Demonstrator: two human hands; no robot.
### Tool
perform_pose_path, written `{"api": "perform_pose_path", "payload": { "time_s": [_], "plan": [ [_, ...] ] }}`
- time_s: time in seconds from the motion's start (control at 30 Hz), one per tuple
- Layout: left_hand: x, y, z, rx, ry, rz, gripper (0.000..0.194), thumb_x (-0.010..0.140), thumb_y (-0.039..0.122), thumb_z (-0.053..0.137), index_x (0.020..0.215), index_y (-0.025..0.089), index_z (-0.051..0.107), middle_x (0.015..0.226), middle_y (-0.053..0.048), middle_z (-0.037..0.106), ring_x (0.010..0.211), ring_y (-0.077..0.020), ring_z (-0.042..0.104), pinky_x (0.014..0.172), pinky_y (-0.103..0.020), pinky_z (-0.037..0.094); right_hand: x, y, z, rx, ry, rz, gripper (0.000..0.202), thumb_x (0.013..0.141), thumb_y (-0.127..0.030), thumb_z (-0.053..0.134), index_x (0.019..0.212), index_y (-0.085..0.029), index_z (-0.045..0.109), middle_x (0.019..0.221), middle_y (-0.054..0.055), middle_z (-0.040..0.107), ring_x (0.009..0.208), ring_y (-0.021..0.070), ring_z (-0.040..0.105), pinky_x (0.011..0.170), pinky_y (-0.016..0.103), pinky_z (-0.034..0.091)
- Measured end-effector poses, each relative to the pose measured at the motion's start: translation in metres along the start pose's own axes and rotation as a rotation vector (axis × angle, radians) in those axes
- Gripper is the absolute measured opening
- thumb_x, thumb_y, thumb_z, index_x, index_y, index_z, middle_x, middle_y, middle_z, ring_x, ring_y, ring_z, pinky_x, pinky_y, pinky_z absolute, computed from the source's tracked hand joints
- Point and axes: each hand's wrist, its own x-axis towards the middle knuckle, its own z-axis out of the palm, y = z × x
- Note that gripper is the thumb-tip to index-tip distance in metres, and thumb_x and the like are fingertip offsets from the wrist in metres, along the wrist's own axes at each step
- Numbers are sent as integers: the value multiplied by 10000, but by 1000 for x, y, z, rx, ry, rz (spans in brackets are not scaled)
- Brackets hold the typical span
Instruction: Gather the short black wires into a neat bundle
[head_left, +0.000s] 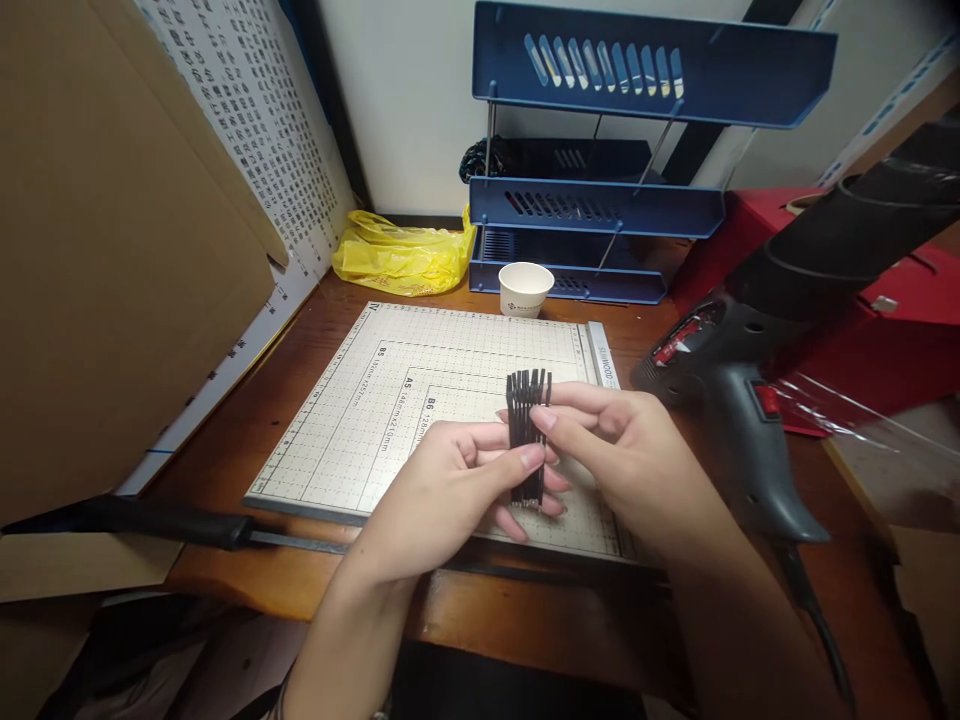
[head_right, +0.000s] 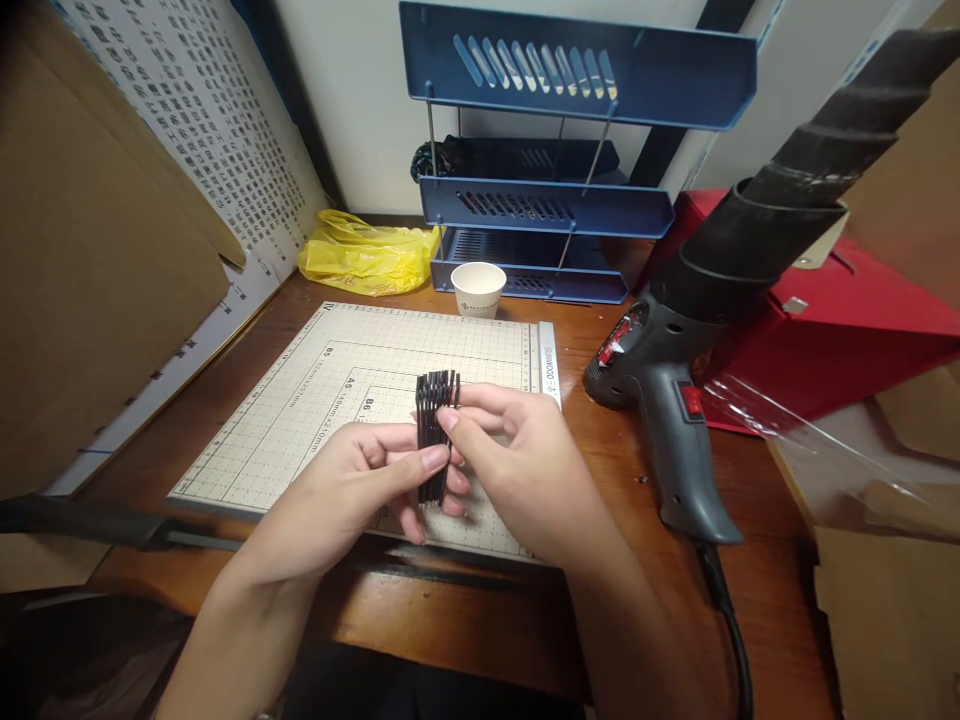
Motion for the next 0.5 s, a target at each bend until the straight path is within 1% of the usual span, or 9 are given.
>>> {"api": "perform_pose_path", "payload": {
  "time_s": [0.1, 0.2, 0.27, 0.5],
  "plan": [
    [0, 0, 1, 12, 11, -4, 314, 905, 360, 650, 1024, 77, 716, 910, -111, 703, 762, -145, 669, 558, -161, 538, 1, 0, 1, 9, 9, 5, 150, 905, -280, 611, 909, -136, 650, 545, -31, 529, 462, 101, 524, 466, 212, 425],
    [0, 0, 2, 21, 33, -10, 305, 899, 348, 657, 1038, 83, 717, 943, -118, 710, 786, -154, 679, 565, -162, 541, 1, 0, 1, 16, 16, 0, 140, 889, -272, 626, 829, -145, 629, 554, -25, 539, 467, 98, 515, 469, 211, 434],
    [0, -1, 3, 23, 39, -9, 301, 904, 349, 650, 1038, 88, 719, 947, -117, 713, 796, -159, 685, 569, -166, 544, 1, -1, 0, 7, 4, -9, 178, 902, -283, 607, 780, -154, 608, 552, -22, 534, 476, 101, 520, 471, 212, 431],
    [-1, -2, 3, 41, 43, 0, 302, 903, 363, 647, 1014, 92, 721, 946, -118, 714, 797, -167, 691, 578, -182, 547, 1, -1, -3, -36, -27, -5, 227, 929, -308, 571, 771, -150, 611, 538, -16, 521, 480, 111, 526, 480, 224, 422]
  ]
}}
